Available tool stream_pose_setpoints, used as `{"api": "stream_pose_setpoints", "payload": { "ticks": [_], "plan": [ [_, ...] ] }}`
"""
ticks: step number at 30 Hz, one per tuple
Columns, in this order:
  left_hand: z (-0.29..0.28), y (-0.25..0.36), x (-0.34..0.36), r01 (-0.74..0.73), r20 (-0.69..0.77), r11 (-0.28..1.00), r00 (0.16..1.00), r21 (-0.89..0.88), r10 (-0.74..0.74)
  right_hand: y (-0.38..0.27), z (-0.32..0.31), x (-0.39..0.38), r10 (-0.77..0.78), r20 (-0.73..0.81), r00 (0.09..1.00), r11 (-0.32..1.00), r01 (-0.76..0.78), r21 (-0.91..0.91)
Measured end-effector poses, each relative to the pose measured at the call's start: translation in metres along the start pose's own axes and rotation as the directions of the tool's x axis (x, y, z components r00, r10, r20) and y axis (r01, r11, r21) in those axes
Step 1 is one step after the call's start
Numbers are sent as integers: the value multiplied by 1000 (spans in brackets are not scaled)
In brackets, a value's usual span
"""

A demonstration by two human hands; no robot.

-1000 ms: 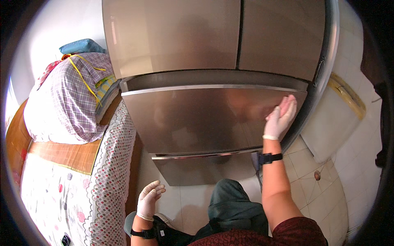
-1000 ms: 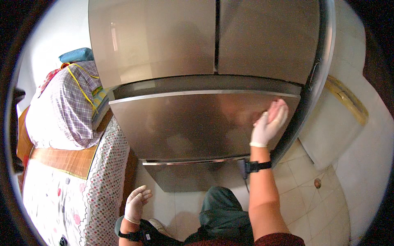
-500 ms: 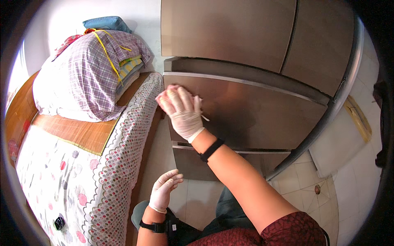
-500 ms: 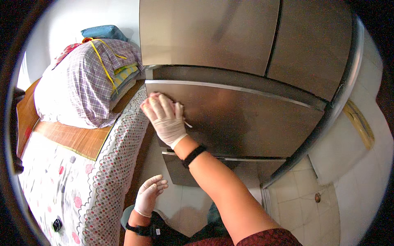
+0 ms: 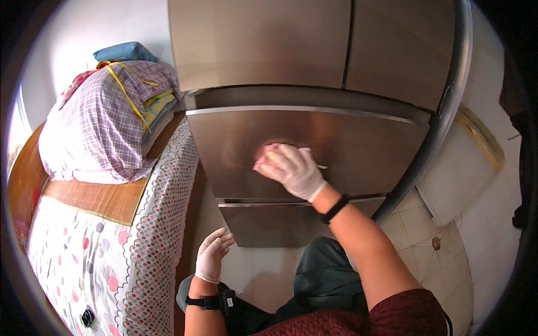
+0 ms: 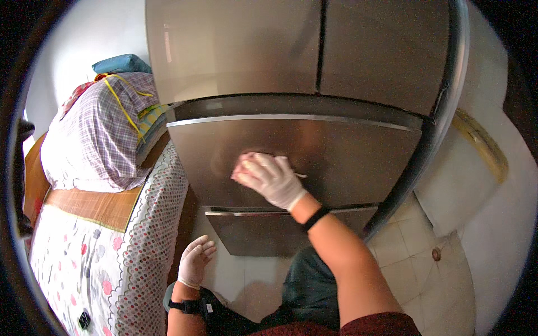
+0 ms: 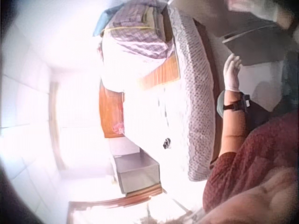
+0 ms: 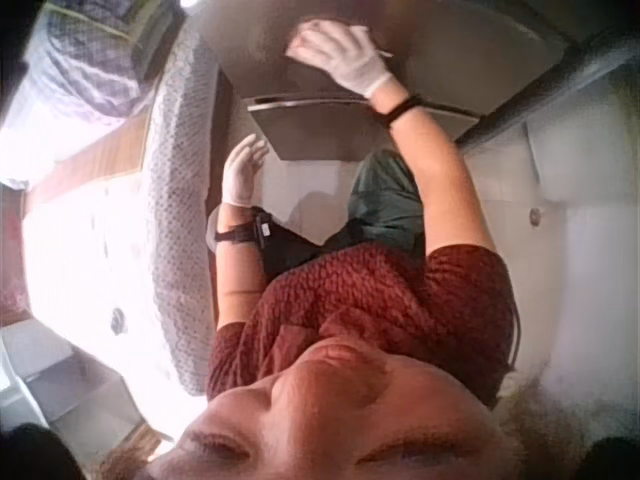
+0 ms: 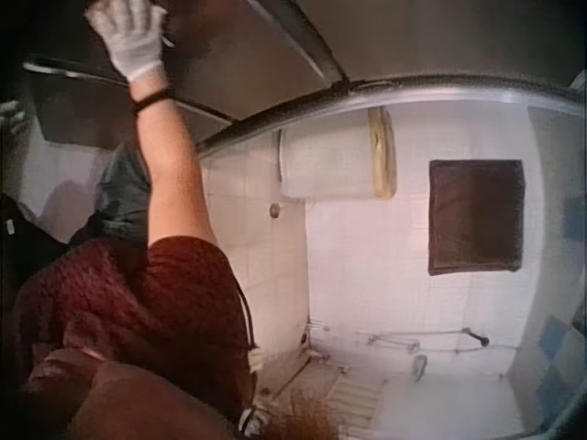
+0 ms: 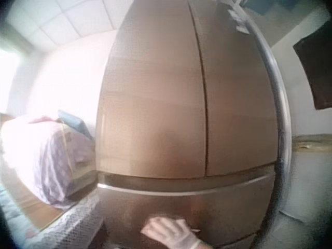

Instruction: The person wipes the exterior of a stainless steel refrigerator with a pink cloth, covering the front doors and side panels. They then move to a nearby washing machine and wipe its top surface.

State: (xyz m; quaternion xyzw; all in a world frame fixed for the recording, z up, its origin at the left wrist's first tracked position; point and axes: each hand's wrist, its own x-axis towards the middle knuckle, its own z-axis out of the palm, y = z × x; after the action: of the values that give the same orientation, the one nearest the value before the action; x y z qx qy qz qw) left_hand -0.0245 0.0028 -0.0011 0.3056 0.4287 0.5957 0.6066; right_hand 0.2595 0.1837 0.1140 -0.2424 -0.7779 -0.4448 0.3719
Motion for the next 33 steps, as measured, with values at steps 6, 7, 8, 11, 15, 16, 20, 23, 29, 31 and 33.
{"api": "stream_pose_setpoints", "payload": {
  "ticks": [6, 7, 8, 11, 15, 16, 20, 23, 29, 31, 33],
  "plan": [
    [2, -8, 0, 31, -1, 996, 1000, 84, -30, 117, -71, -133, 161, 84, 983, 967, -141, -211],
    [2, -9, -1, 28, 3, 996, 1000, 88, -28, 133, -82, -152, 265, 158, 951, 954, -236, -184],
    [2, -10, 0, 28, -2, 995, 1000, 100, -28, 146, -89, -169, 315, 140, 939, 943, -292, -161],
    [3, -14, 0, 39, -56, 991, 998, 127, -32, 171, -108, -213, 476, -75, 876, 863, -482, -151],
    [7, -14, 2, 54, -68, 989, 997, 138, -45, 162, -99, -240, 768, -214, 604, 639, -749, 177],
    [8, -14, 2, 50, -67, 990, 997, 129, -42, 153, -93, -242, 825, -259, 502, 559, -794, 240],
    [9, -11, 0, 38, -47, 993, 998, 116, -32, 118, -76, -231, 973, -214, 90, 207, -750, 628],
    [9, -7, -3, 35, -29, 993, 999, 112, -32, 85, -65, -210, 984, -159, -86, 51, -711, 701],
    [6, 4, -17, 15, 43, 999, 999, 51, -17, -11, -21, -166, 964, -157, 215, 263, -865, 427],
    [4, 8, -24, 22, 52, 998, 998, 50, -25, -45, -3, -155, 918, -122, 378, 397, -874, 279],
    [1, 11, -29, 25, 55, 999, 998, 31, -26, -70, 13, -141, 851, -71, 520, 521, -821, 233]
  ]
}}
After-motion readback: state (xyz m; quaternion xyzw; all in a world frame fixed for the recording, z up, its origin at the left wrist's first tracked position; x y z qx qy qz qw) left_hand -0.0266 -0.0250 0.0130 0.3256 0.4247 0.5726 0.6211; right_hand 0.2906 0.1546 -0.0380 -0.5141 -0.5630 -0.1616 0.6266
